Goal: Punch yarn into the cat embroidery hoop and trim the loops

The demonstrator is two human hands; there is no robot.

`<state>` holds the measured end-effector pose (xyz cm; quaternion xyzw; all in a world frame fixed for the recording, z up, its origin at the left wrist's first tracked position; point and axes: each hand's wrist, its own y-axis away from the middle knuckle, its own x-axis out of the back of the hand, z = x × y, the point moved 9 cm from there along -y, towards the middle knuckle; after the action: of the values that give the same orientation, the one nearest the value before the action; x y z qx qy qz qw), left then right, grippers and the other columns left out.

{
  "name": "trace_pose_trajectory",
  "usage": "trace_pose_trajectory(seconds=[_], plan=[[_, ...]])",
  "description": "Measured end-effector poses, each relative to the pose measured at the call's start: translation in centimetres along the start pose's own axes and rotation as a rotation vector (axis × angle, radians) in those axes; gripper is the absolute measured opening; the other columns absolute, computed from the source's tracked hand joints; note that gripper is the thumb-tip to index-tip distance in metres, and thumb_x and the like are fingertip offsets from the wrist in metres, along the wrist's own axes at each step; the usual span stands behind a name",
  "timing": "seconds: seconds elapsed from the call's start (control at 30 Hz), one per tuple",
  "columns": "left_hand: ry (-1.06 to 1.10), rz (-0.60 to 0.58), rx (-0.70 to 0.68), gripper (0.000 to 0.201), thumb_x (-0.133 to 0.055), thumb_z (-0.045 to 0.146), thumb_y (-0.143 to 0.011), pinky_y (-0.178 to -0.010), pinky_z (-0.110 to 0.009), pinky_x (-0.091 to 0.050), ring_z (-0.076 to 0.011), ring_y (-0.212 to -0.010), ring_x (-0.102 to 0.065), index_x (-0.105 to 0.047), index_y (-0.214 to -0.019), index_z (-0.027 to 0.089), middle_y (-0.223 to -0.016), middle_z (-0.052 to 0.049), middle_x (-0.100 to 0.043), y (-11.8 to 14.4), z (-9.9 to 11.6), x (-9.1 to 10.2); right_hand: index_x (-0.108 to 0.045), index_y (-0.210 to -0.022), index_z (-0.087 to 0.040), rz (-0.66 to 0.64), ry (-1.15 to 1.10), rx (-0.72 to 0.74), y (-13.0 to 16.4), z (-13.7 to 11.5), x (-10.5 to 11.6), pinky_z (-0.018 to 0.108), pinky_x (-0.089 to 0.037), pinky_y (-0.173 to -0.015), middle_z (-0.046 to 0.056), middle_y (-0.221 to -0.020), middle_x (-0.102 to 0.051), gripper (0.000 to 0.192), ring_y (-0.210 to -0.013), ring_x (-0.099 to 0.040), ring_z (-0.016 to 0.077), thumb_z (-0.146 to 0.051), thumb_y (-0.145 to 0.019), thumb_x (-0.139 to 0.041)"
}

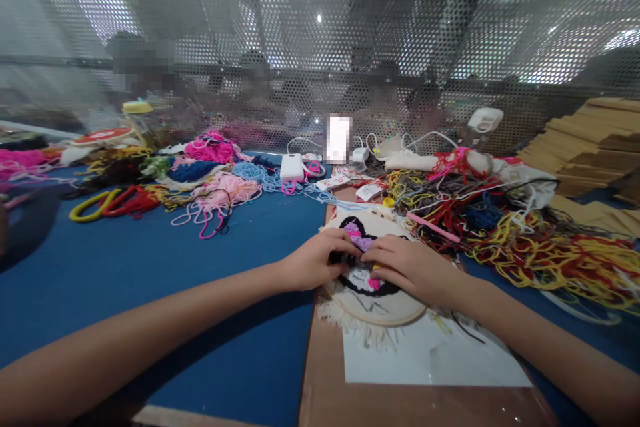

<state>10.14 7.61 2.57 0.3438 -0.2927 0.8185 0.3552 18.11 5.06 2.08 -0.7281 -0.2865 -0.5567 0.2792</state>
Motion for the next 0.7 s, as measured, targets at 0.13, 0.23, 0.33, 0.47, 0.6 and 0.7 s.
trace_pose_trajectory(seconds=[0.13,0.23,0.33,0.47,0.6,0.7], plan=[[0.072,0.014,0.031,0.028,-0.059,0.009,-0.071,-0.080,-0.028,-0.042,-0.0158,-0.086,-0.054,-0.064,-0.097,0.016,-0.090,-0.005,-0.059,-0.1,-0.5,-0.2,-0.056,-0.110,-0.020,0.010,-0.030,-0.005,0.0,0.3,0.0,0.034,-0.042,-0.084,0.007,-0.106,-0.058,0.026,-0.098,-0.050,0.0195,-0.028,-0.091,-0.040],[0.135,0.043,0.074,0.027,-0.062,0.011,-0.069,-0.078,-0.028,-0.044,-0.0154,-0.084,-0.054,-0.064,-0.096,0.017,-0.090,-0.004,-0.058,-0.1,-1.1,-0.3,-0.056,-0.109,-0.019,0.028,-0.027,0.002,0.0,0.2,0.2,0.034,-0.042,-0.085,0.007,-0.106,-0.058,0.026,-0.098,-0.051,0.0191,-0.028,-0.091,-0.039],[0.188,0.075,0.114,0.027,-0.064,0.012,-0.069,-0.075,-0.027,-0.044,-0.0151,-0.082,-0.055,-0.065,-0.096,0.017,-0.089,-0.004,-0.058,0.0,-1.4,-0.2,-0.056,-0.108,-0.018,0.041,0.006,0.010,0.0,-0.1,0.3,0.035,-0.042,-0.084,0.007,-0.103,-0.059,0.025,-0.096,-0.051,0.0194,-0.027,-0.091,-0.039],[0.243,0.125,0.146,0.024,-0.065,0.013,-0.069,-0.074,-0.027,-0.044,-0.0144,-0.080,-0.055,-0.067,-0.093,0.015,-0.085,-0.004,-0.059,0.3,-1.7,-0.1,-0.057,-0.105,-0.017,0.051,0.060,0.012,0.0,-0.5,0.2,0.035,-0.044,-0.080,0.008,-0.100,-0.059,0.024,-0.094,-0.052,0.0202,-0.026,-0.090,-0.041],[0.294,0.145,0.170,0.023,-0.064,0.012,-0.069,-0.071,-0.025,-0.045,-0.0133,-0.078,-0.055,-0.068,-0.091,0.016,-0.084,-0.003,-0.059,0.5,-2.1,-0.2,-0.057,-0.105,-0.017,0.061,0.098,-0.007,0.0,-0.6,0.1,0.035,-0.045,-0.076,0.008,-0.097,-0.059,0.023,-0.091,-0.053,0.0205,-0.026,-0.089,-0.042],[0.321,0.159,0.172,0.023,-0.058,0.009,-0.071,-0.072,-0.024,-0.046,-0.0133,-0.079,-0.056,-0.068,-0.091,0.015,-0.085,-0.004,-0.060,0.5,-2.1,0.0,-0.057,-0.105,-0.018,0.058,0.112,-0.018,0.1,-0.5,-0.1,0.035,-0.045,-0.076,0.008,-0.096,-0.059,0.022,-0.091,-0.053,0.0208,-0.026,-0.089,-0.043]])
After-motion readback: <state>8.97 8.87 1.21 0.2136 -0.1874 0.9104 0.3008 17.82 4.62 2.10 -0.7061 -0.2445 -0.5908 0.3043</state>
